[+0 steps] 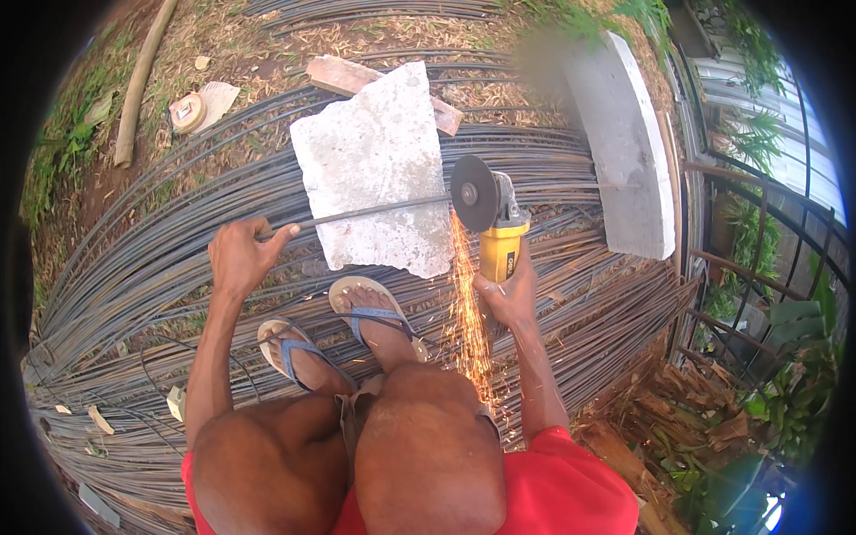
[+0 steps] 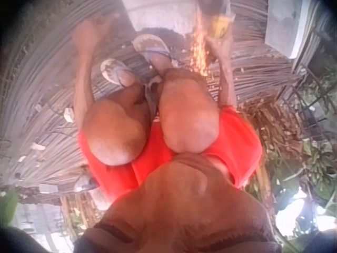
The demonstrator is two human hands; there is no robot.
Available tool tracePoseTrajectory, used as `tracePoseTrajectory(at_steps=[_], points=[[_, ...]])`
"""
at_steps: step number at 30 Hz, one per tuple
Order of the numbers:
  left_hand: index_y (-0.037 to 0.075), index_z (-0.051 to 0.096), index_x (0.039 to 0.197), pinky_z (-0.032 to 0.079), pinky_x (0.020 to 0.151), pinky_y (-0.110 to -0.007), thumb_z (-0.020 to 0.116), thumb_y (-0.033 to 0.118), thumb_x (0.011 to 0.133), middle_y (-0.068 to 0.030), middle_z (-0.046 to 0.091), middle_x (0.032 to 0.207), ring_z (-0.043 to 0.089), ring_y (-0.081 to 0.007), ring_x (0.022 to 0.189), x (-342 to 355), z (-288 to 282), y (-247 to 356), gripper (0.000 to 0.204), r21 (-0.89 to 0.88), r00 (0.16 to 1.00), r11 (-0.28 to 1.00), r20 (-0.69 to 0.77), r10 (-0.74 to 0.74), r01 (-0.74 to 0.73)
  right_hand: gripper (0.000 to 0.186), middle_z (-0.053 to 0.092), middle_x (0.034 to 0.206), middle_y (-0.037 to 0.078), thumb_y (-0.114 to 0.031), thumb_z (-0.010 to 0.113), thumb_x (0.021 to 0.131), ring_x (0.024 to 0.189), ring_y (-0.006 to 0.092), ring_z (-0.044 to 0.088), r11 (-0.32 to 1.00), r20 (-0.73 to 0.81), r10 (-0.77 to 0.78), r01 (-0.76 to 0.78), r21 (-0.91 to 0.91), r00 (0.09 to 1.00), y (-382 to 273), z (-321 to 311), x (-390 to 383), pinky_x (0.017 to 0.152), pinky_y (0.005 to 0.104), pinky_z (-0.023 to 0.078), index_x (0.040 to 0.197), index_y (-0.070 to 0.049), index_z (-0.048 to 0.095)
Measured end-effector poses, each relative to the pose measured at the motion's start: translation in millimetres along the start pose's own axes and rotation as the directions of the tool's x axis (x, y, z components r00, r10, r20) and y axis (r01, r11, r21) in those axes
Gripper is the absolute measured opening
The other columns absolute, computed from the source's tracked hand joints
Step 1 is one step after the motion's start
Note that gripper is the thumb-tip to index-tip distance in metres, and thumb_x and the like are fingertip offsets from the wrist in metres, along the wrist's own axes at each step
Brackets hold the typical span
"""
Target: The person measures a metal rod with a tape measure, then uses an angle grinder to cut the rod into smaller pieces. The person plugs in the grinder, positions the rod, and cuts it multiple times while sitting on a pile of similar rods.
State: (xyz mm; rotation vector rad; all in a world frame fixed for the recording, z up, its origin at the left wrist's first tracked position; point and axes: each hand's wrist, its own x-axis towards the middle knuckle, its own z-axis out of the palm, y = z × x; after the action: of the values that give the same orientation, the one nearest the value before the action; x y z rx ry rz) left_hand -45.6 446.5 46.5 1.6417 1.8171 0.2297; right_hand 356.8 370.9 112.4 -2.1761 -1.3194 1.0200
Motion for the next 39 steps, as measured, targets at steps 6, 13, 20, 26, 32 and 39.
tracePoseTrajectory(at_steps=[6,13,20,26,32,39], points=[[0.002,0.069,0.065,0.041,0.051,-0.046,0.086,0.056,0.084,-0.0116,0.055,0.049,0.051,-0.0288,0.045,-0.5,-0.4,0.6,0.06,0.002,1.0,1.0,-0.009,0.01,-0.01,0.072,0.07,0.111,0.014,-0.009,0.08,0.073,0.097,0.0232,0.069,0.997,0.021,-0.009,0.011,-0.078,1.0,0.3,-3.1,-9.3,0.087,0.0381,0.057,0.138,0.002,0.052],[0.002,0.069,0.066,0.04,0.049,-0.045,0.086,0.056,0.084,-0.0105,0.054,0.048,0.051,-0.0279,0.044,-1.3,0.1,0.7,0.06,-0.018,1.0,1.0,-0.004,-0.005,0.005,0.074,0.07,0.113,0.015,-0.011,0.081,0.071,0.097,0.0233,0.069,0.996,0.01,-0.06,0.06,-0.062,0.998,5.2,-2.0,-9.7,0.088,0.0391,0.056,0.138,0.002,0.052],[0.003,0.069,0.065,0.04,0.05,-0.045,0.085,0.058,0.084,-0.011,0.054,0.048,0.052,-0.0277,0.045,-0.8,-0.2,1.4,0.061,-0.01,1.0,1.0,-0.009,-0.003,0.003,0.077,0.07,0.113,0.016,-0.013,0.082,0.073,0.099,0.0249,0.069,0.993,-0.002,-0.073,0.073,-0.093,0.997,5.9,-2.0,-0.4,0.091,0.0402,0.056,0.141,0.002,0.051],[0.003,0.068,0.064,0.04,0.05,-0.045,0.084,0.059,0.084,-0.0107,0.053,0.048,0.051,-0.0278,0.045,-1.1,0.5,0.7,0.062,0.001,1.0,1.0,-0.018,0.008,-0.008,0.076,0.069,0.114,0.015,-0.011,0.081,0.074,0.1,0.0241,0.068,0.993,0.015,-0.097,0.098,-0.066,0.995,6.9,-2.9,-13.3,0.092,0.0401,0.056,0.142,0.001,0.051],[0.002,0.068,0.063,0.041,0.05,-0.044,0.084,0.06,0.084,-0.0096,0.053,0.048,0.051,-0.027,0.045,-1.0,-0.8,2.0,0.063,-0.021,1.0,1.0,-0.001,-0.006,0.006,0.072,0.069,0.111,0.013,-0.01,0.08,0.074,0.097,0.0224,0.067,0.998,0.016,-0.064,0.064,-0.029,0.998,5.5,-0.4,-3.4,0.089,0.0381,0.056,0.139,0.001,0.052],[0.002,0.07,0.065,0.042,0.05,-0.044,0.085,0.06,0.083,-0.0097,0.055,0.048,0.053,-0.0272,0.045,-0.5,1.0,-0.5,0.062,-0.025,1.0,1.0,0.0,-0.004,0.004,0.071,0.069,0.111,0.014,-0.009,0.079,0.074,0.097,0.022,0.067,0.998,0.009,-0.052,0.052,-0.044,0.999,4.9,0.5,0.2,0.089,0.0374,0.056,0.138,0.002,0.051]])
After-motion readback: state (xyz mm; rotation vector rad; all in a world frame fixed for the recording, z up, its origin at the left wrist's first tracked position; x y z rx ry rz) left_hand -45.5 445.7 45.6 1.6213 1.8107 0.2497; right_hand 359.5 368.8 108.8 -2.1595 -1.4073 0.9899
